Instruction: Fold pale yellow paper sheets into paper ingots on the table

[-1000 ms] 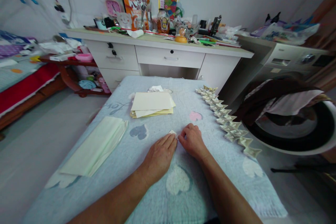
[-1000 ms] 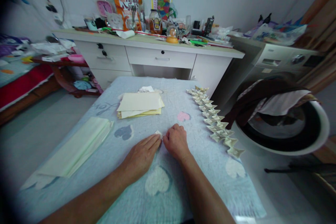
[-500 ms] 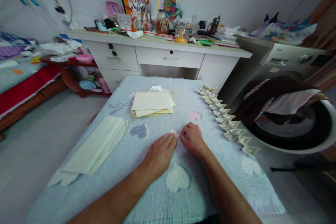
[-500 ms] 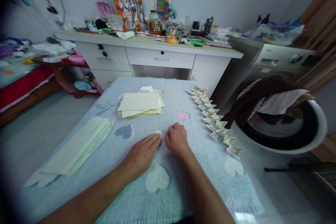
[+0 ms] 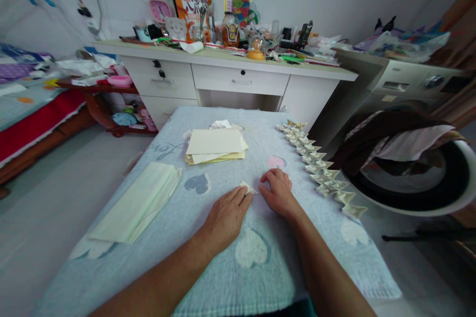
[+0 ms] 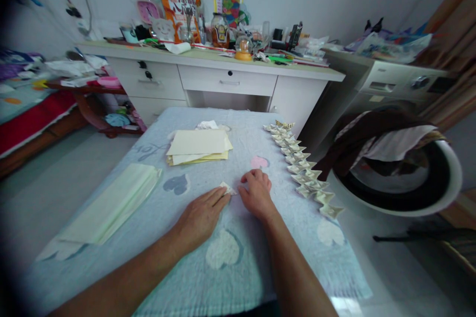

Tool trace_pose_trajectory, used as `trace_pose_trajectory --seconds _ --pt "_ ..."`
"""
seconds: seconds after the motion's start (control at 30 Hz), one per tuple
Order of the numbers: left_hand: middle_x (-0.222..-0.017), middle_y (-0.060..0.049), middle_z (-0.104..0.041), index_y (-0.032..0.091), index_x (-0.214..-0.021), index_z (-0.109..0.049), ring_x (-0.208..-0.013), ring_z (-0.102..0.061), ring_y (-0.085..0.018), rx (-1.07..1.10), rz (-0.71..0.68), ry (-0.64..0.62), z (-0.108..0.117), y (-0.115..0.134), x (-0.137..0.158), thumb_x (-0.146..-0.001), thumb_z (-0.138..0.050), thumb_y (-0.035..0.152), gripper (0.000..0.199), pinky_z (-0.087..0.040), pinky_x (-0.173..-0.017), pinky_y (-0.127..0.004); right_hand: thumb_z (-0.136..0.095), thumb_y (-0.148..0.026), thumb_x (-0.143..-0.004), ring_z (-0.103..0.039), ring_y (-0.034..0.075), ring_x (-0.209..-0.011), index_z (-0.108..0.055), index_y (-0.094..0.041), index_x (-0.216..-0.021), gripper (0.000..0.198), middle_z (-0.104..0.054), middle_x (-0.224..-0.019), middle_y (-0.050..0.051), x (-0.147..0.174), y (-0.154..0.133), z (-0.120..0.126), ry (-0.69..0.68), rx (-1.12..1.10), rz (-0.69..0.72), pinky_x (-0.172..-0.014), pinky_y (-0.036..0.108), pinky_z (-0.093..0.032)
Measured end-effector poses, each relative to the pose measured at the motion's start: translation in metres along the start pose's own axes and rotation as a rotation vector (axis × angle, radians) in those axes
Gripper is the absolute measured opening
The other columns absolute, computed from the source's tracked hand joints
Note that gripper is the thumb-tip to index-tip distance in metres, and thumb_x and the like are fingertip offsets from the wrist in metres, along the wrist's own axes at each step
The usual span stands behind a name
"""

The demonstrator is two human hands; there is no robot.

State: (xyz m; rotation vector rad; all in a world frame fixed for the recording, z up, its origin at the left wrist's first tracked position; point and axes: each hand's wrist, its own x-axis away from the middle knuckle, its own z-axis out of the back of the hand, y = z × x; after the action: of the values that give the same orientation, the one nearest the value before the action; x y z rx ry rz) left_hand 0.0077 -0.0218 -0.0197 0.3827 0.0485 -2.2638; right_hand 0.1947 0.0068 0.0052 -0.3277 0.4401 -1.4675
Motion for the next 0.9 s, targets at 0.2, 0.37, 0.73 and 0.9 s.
trace_pose_trajectory --seconds 0.2,0.37,0.73,0.9 --pt "-0.131 -0.015 -0.057 0.010 -0.126 -0.053 -0.122 -0.053 -0.024 -0.036 -0.022 0.035 -0.004 0.001 0.000 -0.086 -0.039 0.007 0.042 -0.047 -0.101 -0.038 -0.058 -0.031 -0.082 -0.043 0.025 -0.110 -0.058 -0.023 -0.099 0.019 -0.050 -0.118 0.007 0.003 -0.005 -0.007 -0.035 0.057 0.089 -0.095 0.040 -0.030" --pt "-0.131 -0.016 -0.057 0.009 -0.126 -0.053 -0.123 -0.052 -0.024 -0.064 -0.025 0.034 -0.006 0.001 0.001 -0.087 -0.037 0.007 0.042 -0.045 -0.101 -0.039 -0.056 -0.031 -0.083 -0.042 0.025 -0.112 -0.057 -0.024 -0.100 0.020 -0.050 -0.120 0.007 0.002 -0.009 -0.008 -0.043 0.104 0.067 -0.096 0.041 -0.030" --pt "-0.132 -0.015 -0.056 0.008 -0.127 -0.052 -0.123 -0.052 -0.025 -0.077 -0.021 -0.014 0.000 0.004 -0.001 -0.088 -0.038 0.009 0.042 -0.044 -0.101 -0.039 -0.053 -0.035 -0.084 -0.041 0.025 -0.110 -0.055 -0.022 -0.101 0.021 -0.050 -0.120 0.009 0.003 -0.014 -0.014 -0.011 0.202 0.072 -0.097 0.041 -0.027" --pt "-0.129 -0.013 -0.057 0.011 -0.125 -0.053 -0.121 -0.051 -0.023 0.007 0.000 0.023 0.000 0.001 -0.003 -0.088 -0.039 0.009 0.039 -0.043 -0.102 -0.039 -0.055 -0.035 -0.083 -0.041 0.026 -0.109 -0.055 -0.022 -0.100 0.021 -0.050 -0.119 0.009 0.003 -0.015 -0.015 0.018 0.217 0.068 -0.097 0.042 -0.026"
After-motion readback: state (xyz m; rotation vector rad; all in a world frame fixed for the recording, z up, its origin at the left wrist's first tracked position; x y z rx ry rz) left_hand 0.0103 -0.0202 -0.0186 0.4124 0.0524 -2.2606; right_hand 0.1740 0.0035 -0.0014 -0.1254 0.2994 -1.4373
